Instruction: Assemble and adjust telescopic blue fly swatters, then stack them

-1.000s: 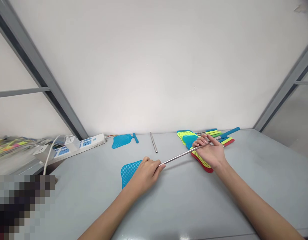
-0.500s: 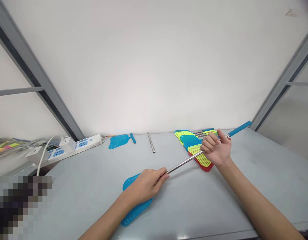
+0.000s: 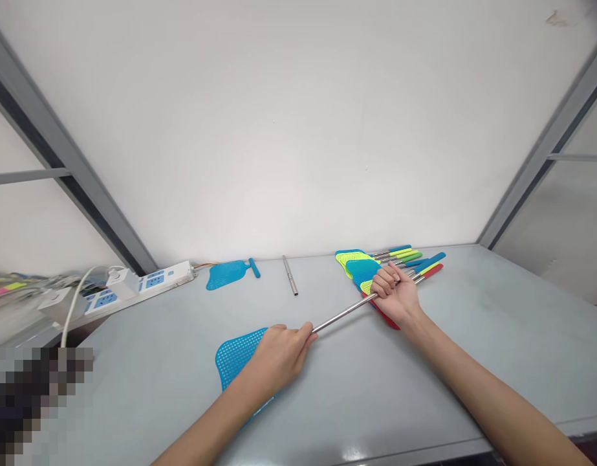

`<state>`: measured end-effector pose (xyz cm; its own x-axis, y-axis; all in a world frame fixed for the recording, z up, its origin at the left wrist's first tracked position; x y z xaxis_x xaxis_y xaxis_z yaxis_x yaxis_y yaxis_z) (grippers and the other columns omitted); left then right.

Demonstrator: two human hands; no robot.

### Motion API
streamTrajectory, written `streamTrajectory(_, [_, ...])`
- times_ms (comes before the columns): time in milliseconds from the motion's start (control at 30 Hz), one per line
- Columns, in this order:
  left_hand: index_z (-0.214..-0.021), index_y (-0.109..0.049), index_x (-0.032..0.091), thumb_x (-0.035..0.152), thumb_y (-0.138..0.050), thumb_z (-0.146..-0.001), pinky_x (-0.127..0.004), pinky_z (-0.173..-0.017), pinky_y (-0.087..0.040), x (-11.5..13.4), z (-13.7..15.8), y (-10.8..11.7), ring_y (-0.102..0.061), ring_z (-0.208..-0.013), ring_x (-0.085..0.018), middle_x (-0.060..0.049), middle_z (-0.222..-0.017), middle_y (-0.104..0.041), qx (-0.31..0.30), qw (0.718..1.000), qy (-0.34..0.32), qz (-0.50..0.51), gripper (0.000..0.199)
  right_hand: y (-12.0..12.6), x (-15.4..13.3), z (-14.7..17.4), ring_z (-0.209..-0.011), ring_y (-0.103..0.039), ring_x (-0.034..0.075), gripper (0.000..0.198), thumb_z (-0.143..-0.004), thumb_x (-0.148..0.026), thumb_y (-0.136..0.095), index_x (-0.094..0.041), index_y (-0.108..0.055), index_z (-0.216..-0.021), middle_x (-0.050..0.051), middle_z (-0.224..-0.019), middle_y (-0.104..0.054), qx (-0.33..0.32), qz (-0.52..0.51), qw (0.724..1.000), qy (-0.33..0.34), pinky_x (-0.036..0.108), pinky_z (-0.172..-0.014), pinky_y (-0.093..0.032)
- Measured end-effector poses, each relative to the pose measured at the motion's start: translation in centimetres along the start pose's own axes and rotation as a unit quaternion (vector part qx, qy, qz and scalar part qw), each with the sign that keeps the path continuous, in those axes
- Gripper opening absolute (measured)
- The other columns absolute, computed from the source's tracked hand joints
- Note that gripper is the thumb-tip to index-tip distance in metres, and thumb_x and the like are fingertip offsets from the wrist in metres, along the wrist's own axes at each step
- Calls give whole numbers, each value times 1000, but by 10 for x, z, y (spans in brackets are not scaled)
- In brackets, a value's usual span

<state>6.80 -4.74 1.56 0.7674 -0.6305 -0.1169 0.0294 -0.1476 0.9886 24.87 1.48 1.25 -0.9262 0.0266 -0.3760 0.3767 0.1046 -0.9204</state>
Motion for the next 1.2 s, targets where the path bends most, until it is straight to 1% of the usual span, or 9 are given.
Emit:
streamTrajectory(267, [-76,-45,19,29,-16,-89,-26,-49,-26,-2,1,-11,-51,-50,-16,-1,-53,-53,-13,1000,19,9,33,13,9,-1,-34,-21,7,34,-81,-17,-38,-19,-20,-53,-8,-42,-20,42,-5,999,1,19,-32,-21])
streamTrajectory(500, [-77,-45,19,31,-17,-89,-26,-50,-29,1,2,-14,-53,-52,-17,-3,-57,-57,-25,999,23,9,33,20,13,0,-33,-20,6,33,-81,-18,-37,-19,-20,-53,-8,-41,-20,80,-21,997,5,19,-30,-18])
streamTrajectory(667, [-79,-46,19,29,-17,-89,-27,-49,-28,4,3,-13,-54,-52,-19,-2,-56,-57,-16,1000,11,-15,32,25,16,4,-31,-16,6,33,-81,-17,-35,-19,-18,-52,-8,-39,-18,139,-46,989,7,19,-29,-15])
streamTrajectory(867, [-77,-46,19,28,-19,-89,-27,-49,-28,5,3,-14,-55,-53,-19,-3,-58,-59,-27,999,11,-22,31,30,16,13,-29,-14,5,32,-78,-15,-35,-19,-17,-51,-9,-37,-18,214,-41,976,27,19,-28,-13])
streamTrajectory(1033, [-76,-47,18,26,-22,-89,-27,-49,-28,7,3,-14,-55,-52,-18,-2,-59,-60,-18,999,2,-39,29,38,18,20,-27,-14,5,30,-74,-10,-33,-18,-16,-52,-9,-35,-17,262,-36,964,37,18,-27,-11])
streamTrajectory(1200, [-74,-48,18,24,-23,-88,-28,-46,-28,10,4,-16,-54,-49,-20,-1,-56,-60,-11,998,-7,-58,29,44,23,24,-26,-15,4,27,-72,-8,-31,-19,-15,-53,-9,-35,-19,305,-31,951,29,18,-27,-11])
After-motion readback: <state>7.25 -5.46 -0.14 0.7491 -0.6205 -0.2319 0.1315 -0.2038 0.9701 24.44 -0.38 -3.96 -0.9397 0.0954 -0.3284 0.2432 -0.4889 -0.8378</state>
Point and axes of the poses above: each hand's wrist, its own z-axis away from the middle knuckle, its own y-axis out of the back of the hand, x = y × z, the point moved 9 cm from there along -z, towards the middle knuckle
